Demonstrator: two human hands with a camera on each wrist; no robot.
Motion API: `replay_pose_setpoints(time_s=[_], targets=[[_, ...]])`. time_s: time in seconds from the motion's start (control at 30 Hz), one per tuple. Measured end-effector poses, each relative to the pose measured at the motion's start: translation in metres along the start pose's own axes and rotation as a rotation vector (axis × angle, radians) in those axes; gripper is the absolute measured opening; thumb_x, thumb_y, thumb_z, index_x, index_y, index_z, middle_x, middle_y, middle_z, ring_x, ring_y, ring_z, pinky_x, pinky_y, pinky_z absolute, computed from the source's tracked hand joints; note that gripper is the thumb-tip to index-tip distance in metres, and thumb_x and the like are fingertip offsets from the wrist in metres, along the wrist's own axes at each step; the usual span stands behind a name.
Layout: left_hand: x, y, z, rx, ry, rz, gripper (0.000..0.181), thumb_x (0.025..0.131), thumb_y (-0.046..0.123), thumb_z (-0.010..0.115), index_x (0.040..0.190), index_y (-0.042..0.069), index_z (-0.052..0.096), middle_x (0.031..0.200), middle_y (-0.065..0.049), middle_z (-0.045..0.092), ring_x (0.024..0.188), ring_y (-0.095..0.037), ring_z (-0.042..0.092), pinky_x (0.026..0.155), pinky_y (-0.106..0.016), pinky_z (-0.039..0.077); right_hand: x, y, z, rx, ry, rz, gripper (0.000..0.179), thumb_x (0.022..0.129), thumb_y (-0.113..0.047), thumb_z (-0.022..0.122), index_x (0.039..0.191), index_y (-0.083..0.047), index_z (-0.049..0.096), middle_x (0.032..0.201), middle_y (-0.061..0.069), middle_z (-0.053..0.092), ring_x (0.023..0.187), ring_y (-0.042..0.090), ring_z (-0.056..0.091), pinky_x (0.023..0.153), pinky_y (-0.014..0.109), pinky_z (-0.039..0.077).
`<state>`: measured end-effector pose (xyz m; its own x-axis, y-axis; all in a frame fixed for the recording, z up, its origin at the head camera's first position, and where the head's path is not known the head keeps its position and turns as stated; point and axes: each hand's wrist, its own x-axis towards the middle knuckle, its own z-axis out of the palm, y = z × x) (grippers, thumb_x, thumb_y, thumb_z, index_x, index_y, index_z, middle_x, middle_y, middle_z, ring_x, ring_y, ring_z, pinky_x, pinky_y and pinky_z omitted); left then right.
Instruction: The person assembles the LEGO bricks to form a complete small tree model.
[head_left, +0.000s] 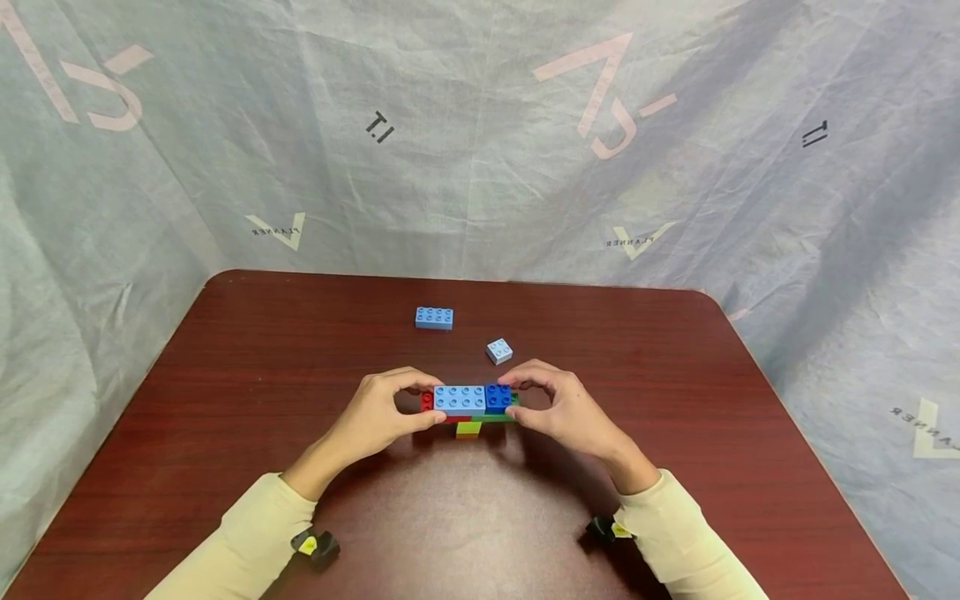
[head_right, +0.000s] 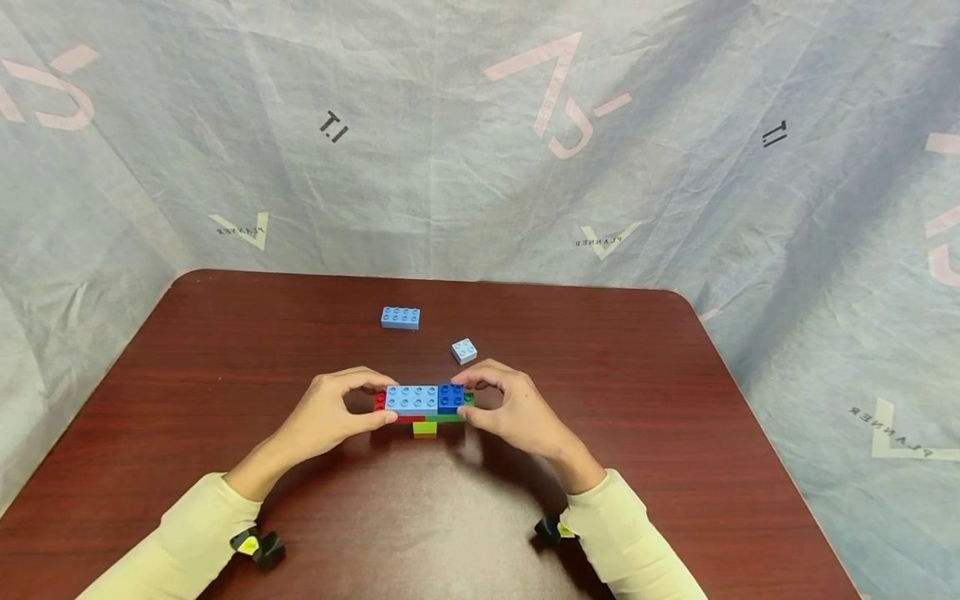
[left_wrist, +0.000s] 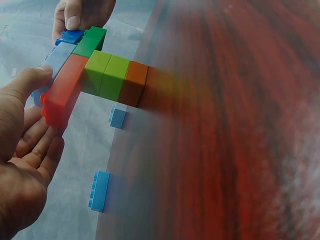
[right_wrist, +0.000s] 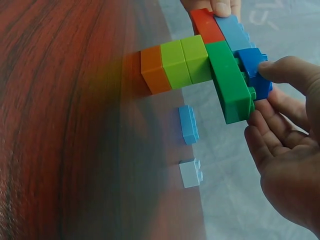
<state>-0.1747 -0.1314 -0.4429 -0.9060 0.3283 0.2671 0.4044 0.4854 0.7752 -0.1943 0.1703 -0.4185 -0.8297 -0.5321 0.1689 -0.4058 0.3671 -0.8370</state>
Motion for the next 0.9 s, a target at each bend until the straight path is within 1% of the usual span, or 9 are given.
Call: replay_pose_setpoints(time_s=[0.13, 0.3, 0.37, 0.53, 0.6, 0.77, 0.9], targets=[[-0.0001, 0.0001, -0.0004, 0.0, 0.0, 0.0, 0.036, 0.084, 0.03, 0.087, 0.117, 0.023, 0.075, 0.114, 0.006, 0.074, 0.101, -0.012, 0.064, 0.085, -0.043, 0.059, 0.0004, 0.0007, 0.0012, 0.007, 0.005, -0.005, 0.035, 0.089, -0.01, 0.08, 0.12, -0.022, 0.072, 0.119, -0.004, 0.069, 0.111, 0.016, 0.063, 0.099, 0.045, 0.054], [-0.0004, 0.0017, -0.0009, 0.012, 0.005, 0.002, 0.036, 0.083, 0.029, 0.088, 0.116, 0.024, 0.076, 0.112, 0.008, 0.074, 0.1, -0.011, 0.064, 0.085, -0.036, 0.058, 0.0007, 0.0009, 0.0032, 0.008, 0.016, -0.024, 0.033, 0.089, -0.011, 0.081, 0.119, -0.022, 0.072, 0.118, -0.003, 0.069, 0.11, 0.015, 0.063, 0.098, 0.038, 0.055], [-0.0001, 0.0013, -0.0006, 0.013, 0.006, 0.007, 0.035, 0.083, 0.03, 0.088, 0.116, 0.024, 0.076, 0.111, 0.008, 0.074, 0.1, -0.011, 0.064, 0.084, -0.035, 0.058, 0.0007, 0.0014, 0.0037, 0.006, 0.019, -0.033, 0.033, 0.089, -0.011, 0.081, 0.119, -0.021, 0.072, 0.118, -0.002, 0.069, 0.109, 0.015, 0.063, 0.098, 0.037, 0.055], [0.0, 0.0014, -0.0003, 0.01, 0.009, 0.018, 0.035, 0.083, 0.031, 0.088, 0.115, 0.024, 0.076, 0.11, 0.008, 0.075, 0.1, -0.01, 0.065, 0.086, -0.042, 0.059, 0.0014, 0.0009, 0.0044, 0.0, 0.014, -0.03, 0.034, 0.088, -0.01, 0.081, 0.119, -0.022, 0.072, 0.118, -0.003, 0.069, 0.109, 0.015, 0.063, 0.098, 0.047, 0.055], [0.0001, 0.0023, -0.0002, 0.012, 0.011, 0.02, 0.035, 0.082, 0.031, 0.089, 0.115, 0.024, 0.077, 0.109, 0.008, 0.075, 0.099, -0.01, 0.065, 0.087, -0.045, 0.059, 0.0014, 0.0003, 0.0045, -0.008, 0.017, -0.027, 0.035, 0.087, -0.009, 0.082, 0.118, -0.023, 0.072, 0.117, -0.004, 0.069, 0.109, 0.015, 0.063, 0.097, 0.049, 0.055], [-0.0002, 0.0011, 0.0003, 0.019, 0.022, 0.014, 0.035, 0.082, 0.03, 0.089, 0.113, 0.024, 0.077, 0.108, 0.008, 0.075, 0.098, -0.011, 0.064, 0.084, -0.045, 0.06, 0.002, 0.0006, 0.0063, -0.026, 0.027, -0.033, 0.034, 0.087, -0.009, 0.082, 0.117, -0.022, 0.072, 0.117, -0.005, 0.069, 0.108, 0.014, 0.063, 0.096, 0.041, 0.056], [-0.0009, 0.0006, 0.0004, 0.021, 0.03, 0.013, 0.035, 0.081, 0.03, 0.089, 0.113, 0.024, 0.077, 0.107, 0.008, 0.075, 0.097, -0.011, 0.064, 0.083, -0.045, 0.06, 0.0024, 0.0018, 0.0086, -0.017, 0.031, -0.034, 0.034, 0.086, -0.007, 0.082, 0.116, -0.021, 0.073, 0.117, -0.004, 0.069, 0.107, 0.014, 0.063, 0.094, 0.041, 0.056]])
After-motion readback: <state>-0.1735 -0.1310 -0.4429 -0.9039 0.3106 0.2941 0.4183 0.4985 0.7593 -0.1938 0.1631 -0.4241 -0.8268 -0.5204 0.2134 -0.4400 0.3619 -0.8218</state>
